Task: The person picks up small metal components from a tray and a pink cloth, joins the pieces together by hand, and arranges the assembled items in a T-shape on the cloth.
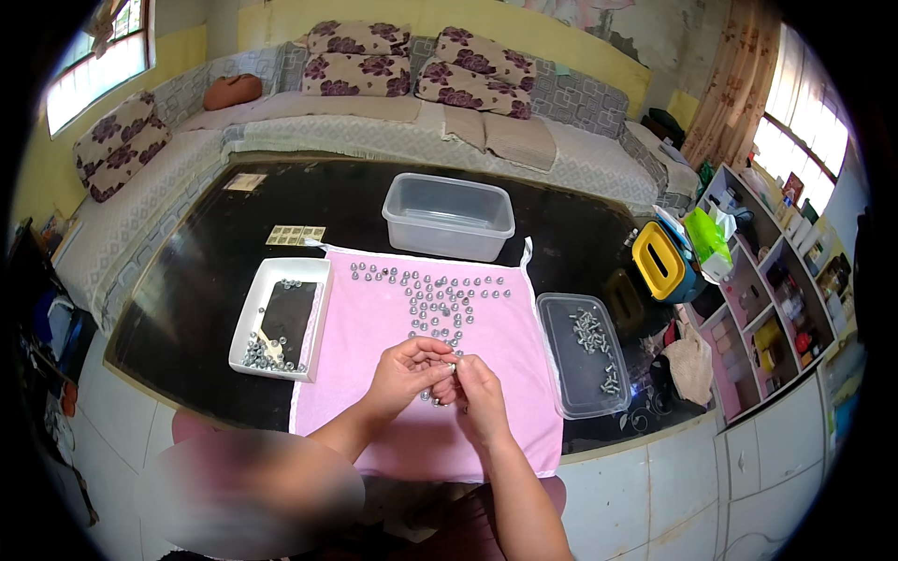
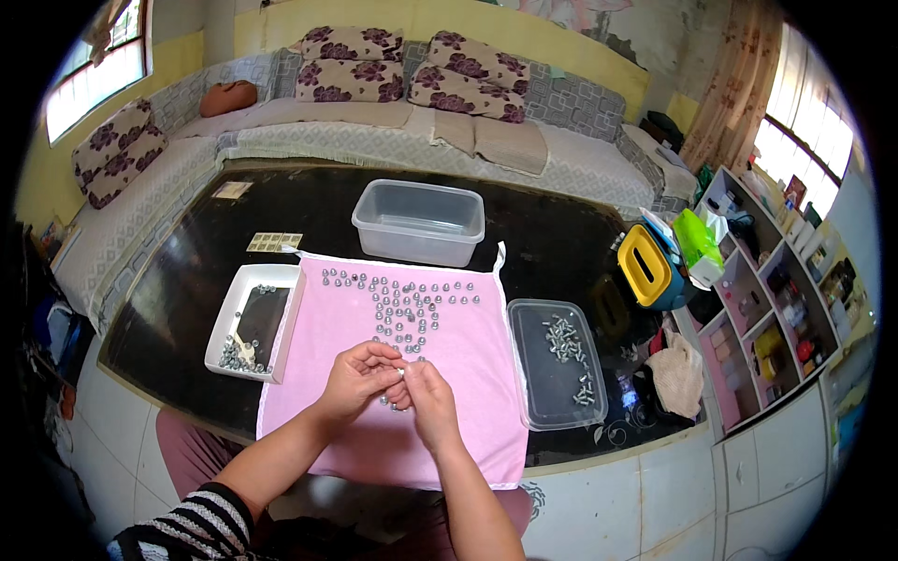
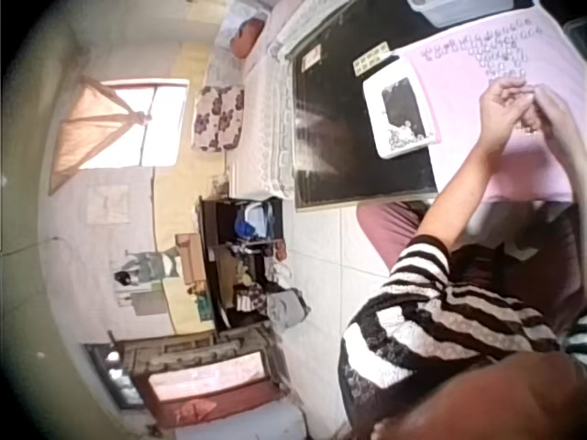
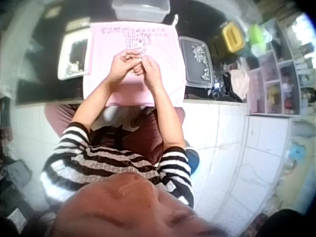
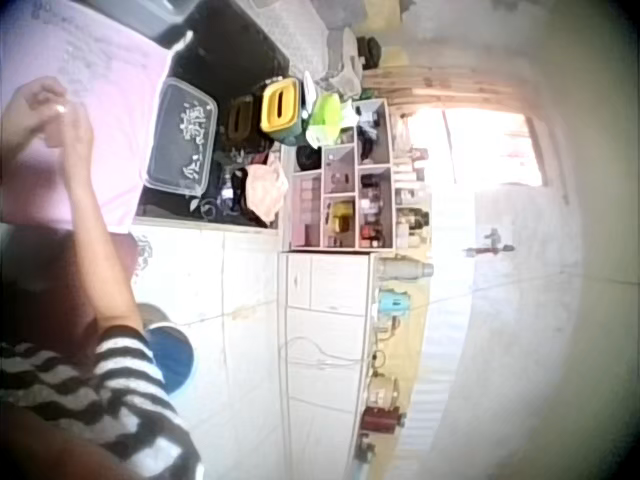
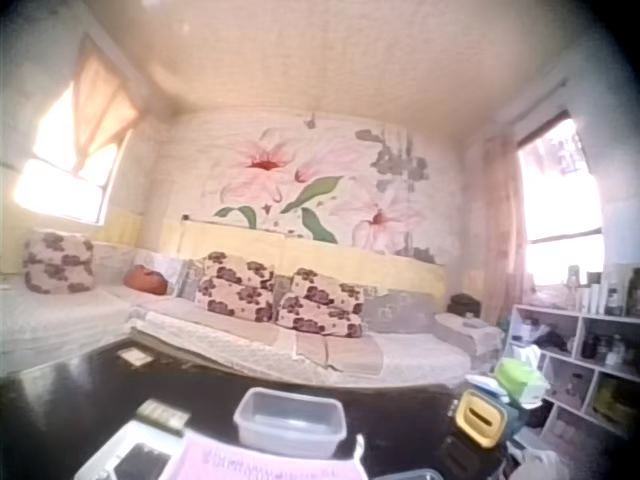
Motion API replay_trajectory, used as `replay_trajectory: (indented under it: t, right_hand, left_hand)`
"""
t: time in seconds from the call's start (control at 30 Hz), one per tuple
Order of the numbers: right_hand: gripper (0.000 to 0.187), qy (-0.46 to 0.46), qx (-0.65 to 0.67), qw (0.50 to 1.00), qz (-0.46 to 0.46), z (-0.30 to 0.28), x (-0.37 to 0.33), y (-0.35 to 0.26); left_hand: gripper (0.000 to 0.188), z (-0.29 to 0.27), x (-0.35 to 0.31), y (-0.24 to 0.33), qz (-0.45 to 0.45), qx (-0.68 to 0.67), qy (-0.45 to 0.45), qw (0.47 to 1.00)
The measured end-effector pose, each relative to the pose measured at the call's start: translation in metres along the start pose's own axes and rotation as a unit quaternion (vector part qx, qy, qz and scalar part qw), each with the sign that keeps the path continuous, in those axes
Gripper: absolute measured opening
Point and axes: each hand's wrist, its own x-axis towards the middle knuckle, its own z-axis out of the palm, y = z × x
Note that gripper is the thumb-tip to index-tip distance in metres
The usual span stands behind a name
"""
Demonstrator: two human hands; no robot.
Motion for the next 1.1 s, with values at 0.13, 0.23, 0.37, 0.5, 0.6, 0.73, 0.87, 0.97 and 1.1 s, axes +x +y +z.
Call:
replay_trajectory:
  t: [0.13, 0.23, 0.37, 0.5, 0.6, 0.73, 0.87, 0.97, 1.1]
  right_hand:
    - [0.037, -0.033, 0.016, 0.998, 0.049, -0.005, -0.004, -0.006]
    - [0.037, -0.061, 0.004, 0.997, 0.054, -0.015, -0.006, 0.0]
    - [0.033, -0.054, -0.04, 0.997, 0.033, -0.017, -0.01, -0.003]
    - [0.019, 0.005, -0.09, 0.996, -0.005, -0.03, -0.024, -0.018]
    - [0.012, 0.077, -0.113, 0.99, -0.028, -0.051, -0.033, -0.031]
    - [0.012, 0.25, -0.268, 0.922, -0.123, -0.076, -0.048, -0.069]
    - [0.012, 0.32, -0.31, 0.88, -0.164, -0.118, -0.064, -0.079]
    - [0.01, 0.344, -0.378, 0.847, -0.148, -0.127, -0.074, -0.085]
    - [0.005, 0.39, -0.48, 0.778, -0.113, -0.147, -0.081, -0.091]
  left_hand:
    - [0.019, 0.001, -0.001, 0.001, -0.016, -0.011, -0.012, 1.0]
    - [0.018, 0.004, -0.001, -0.003, -0.02, 0.014, 0.007, 1.0]
    - [0.018, 0.007, -0.002, -0.003, -0.031, 0.012, 0.008, 0.999]
    - [0.019, 0.015, 0.004, -0.005, -0.036, 0.039, 0.001, 0.999]
    - [0.019, 0.025, 0.018, 0.006, -0.055, 0.078, 0.007, 0.995]
    - [0.019, 0.021, 0.048, 0.02, -0.051, 0.211, 0.005, 0.976]
    - [0.014, 0.024, 0.079, 0.004, -0.024, 0.338, -0.014, 0.941]
    - [0.013, 0.022, 0.092, -0.01, 0.007, 0.436, -0.033, 0.899]
    - [0.014, 0.015, 0.098, -0.025, 0.058, 0.539, -0.056, 0.839]
